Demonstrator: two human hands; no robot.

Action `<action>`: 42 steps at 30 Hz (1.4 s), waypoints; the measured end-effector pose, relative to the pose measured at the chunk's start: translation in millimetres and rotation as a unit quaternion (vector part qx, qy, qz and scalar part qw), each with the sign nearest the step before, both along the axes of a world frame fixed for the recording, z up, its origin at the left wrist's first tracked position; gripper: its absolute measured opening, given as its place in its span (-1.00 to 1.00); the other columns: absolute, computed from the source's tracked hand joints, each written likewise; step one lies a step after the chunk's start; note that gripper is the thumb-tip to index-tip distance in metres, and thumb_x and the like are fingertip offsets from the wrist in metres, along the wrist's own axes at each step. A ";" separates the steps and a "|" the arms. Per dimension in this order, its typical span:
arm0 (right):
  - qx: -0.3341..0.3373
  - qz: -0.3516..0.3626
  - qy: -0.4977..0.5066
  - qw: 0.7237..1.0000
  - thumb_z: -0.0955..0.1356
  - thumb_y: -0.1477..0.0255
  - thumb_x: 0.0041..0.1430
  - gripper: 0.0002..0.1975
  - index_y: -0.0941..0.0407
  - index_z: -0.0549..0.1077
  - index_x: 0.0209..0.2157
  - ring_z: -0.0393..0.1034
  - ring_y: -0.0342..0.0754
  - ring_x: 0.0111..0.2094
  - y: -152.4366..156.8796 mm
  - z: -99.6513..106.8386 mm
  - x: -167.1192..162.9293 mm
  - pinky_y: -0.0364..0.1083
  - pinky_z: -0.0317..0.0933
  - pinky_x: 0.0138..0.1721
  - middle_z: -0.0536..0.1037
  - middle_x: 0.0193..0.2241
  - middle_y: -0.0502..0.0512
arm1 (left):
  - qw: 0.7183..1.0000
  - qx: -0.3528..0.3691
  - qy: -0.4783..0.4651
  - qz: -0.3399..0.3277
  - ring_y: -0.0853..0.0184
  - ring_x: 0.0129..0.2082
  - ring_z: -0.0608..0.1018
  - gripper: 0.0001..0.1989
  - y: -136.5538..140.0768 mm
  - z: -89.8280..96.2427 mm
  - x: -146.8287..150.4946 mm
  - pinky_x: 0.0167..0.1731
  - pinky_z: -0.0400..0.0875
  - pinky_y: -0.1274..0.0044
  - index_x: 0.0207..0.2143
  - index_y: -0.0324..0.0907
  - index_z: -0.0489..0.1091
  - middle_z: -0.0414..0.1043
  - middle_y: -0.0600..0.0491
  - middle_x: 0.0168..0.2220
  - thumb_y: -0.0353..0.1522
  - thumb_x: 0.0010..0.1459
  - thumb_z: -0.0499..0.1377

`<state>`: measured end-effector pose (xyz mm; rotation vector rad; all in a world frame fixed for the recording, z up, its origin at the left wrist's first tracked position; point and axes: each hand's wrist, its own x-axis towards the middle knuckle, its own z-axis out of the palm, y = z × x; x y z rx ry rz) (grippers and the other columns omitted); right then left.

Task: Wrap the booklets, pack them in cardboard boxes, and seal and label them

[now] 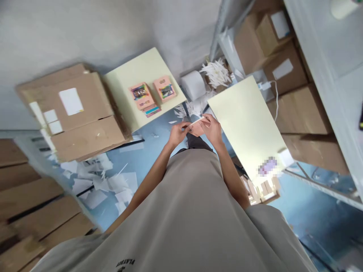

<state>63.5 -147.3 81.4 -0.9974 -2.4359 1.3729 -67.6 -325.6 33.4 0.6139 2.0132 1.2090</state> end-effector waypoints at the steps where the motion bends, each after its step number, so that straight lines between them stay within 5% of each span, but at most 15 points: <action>1: 0.012 -0.043 0.016 0.999 0.48 0.15 0.44 -0.53 0.00 0.60 0.28 0.64 0.18 0.27 4.7 -0.1 18.1 0.16 0.53 0.36 0.73 0.21 0.22 | 0.999 0.021 -0.036 0.004 0.08 0.00 0.78 -0.82 8.6 -1.9 9.2 0.15 0.65 0.32 -0.08 -0.08 0.79 0.81 -0.05 0.00 -0.24 0.45 0.37; 6: 0.067 -0.201 0.068 0.975 0.46 -0.11 0.45 -0.25 0.00 0.44 0.46 0.51 0.25 0.43 19.4 1.7 94.0 0.29 0.48 0.41 0.58 0.39 0.37 | 0.981 0.127 -0.146 0.015 0.08 -0.12 0.79 -0.57 53.8 -2.6 42.4 -0.01 0.71 0.29 -0.10 -0.16 0.80 0.82 -0.07 -0.08 0.00 0.25 0.50; 11: -0.043 -0.274 0.119 0.953 0.42 -0.27 0.43 -0.26 0.03 0.60 0.27 0.70 0.13 -0.10 23.3 8.0 130.0 0.13 0.65 0.05 0.77 -0.12 0.18 | 0.977 0.144 -0.157 -0.019 0.02 0.03 0.80 -0.44 92.9 19.0 62.0 0.10 0.72 0.23 -0.03 -0.15 0.81 0.82 -0.09 -0.01 0.11 0.19 0.52; 15: -0.048 -0.329 0.166 0.928 0.45 -0.27 0.40 -0.28 0.03 0.67 0.21 0.65 0.06 -0.22 45.3 11.7 145.4 0.07 0.64 -0.06 0.73 -0.25 0.09 | 0.974 0.133 -0.173 -0.062 0.03 0.07 0.80 -0.40 131.4 33.5 76.4 0.18 0.72 0.21 0.02 -0.14 0.80 0.82 -0.10 0.03 0.13 0.18 0.53; 18: -0.038 -0.369 0.178 0.912 0.45 -0.21 0.43 -0.31 0.01 0.66 0.27 0.68 0.09 -0.15 70.6 12.5 156.5 0.11 0.65 -0.01 0.76 -0.16 0.14 | 0.970 0.137 -0.185 -0.078 0.04 0.08 0.79 -0.40 166.3 37.6 85.0 0.18 0.72 0.21 0.04 -0.14 0.80 0.82 -0.09 0.05 0.11 0.17 0.55; 23: 0.030 -0.420 0.156 0.893 0.44 -0.15 0.46 -0.47 -0.07 0.72 0.13 0.65 0.23 0.27 107.7 17.3 162.8 0.24 0.64 0.23 0.69 0.28 0.27 | 0.976 0.132 -0.143 -0.094 0.05 0.01 0.81 -0.39 220.8 49.7 99.5 0.07 0.77 0.25 0.06 -0.16 0.81 0.83 -0.08 -0.01 0.09 0.17 0.56; 31: -0.087 -0.369 0.198 0.904 0.50 -0.20 0.40 -0.38 -0.04 0.70 0.20 0.74 0.24 0.20 127.8 26.4 148.7 0.18 0.71 0.16 0.78 0.17 0.21 | 0.973 0.158 -0.018 -0.165 0.04 0.15 0.79 -0.57 252.1 89.2 143.7 0.26 0.74 0.18 0.15 0.04 0.80 0.78 0.02 0.19 0.04 0.42 0.42; 34: -0.087 -0.378 0.199 0.900 0.36 -0.13 0.55 -0.47 -0.02 0.68 0.14 0.79 0.19 0.09 136.7 16.1 158.6 0.16 0.70 0.12 0.80 0.09 0.22 | 0.968 0.134 -0.037 -0.207 0.01 0.29 0.73 -0.45 258.2 79.5 143.6 0.27 0.74 0.20 0.31 0.04 0.70 0.69 -0.04 0.34 0.03 0.38 0.47; 37: -0.074 -0.385 0.160 0.906 0.26 0.06 0.63 -0.56 0.01 0.62 0.17 0.75 0.15 0.16 150.8 -11.8 164.7 0.15 0.65 0.20 0.78 0.12 0.26 | 0.968 0.115 -0.077 -0.209 -0.03 0.42 0.65 -0.39 276.1 49.1 142.8 0.33 0.67 0.20 0.39 -0.05 0.60 0.60 -0.16 0.43 -0.02 0.41 0.45; 42: -0.114 -0.346 -0.104 0.925 0.37 0.33 0.51 -0.53 0.17 0.49 0.34 0.59 0.27 0.38 178.0 -75.4 159.8 0.18 0.47 0.40 0.64 0.35 0.50 | 0.979 0.014 -0.002 -0.204 0.00 0.38 0.67 -0.53 314.0 -17.3 137.5 0.43 0.57 0.21 0.31 -0.16 0.62 0.62 -0.23 0.39 -0.40 0.39 0.28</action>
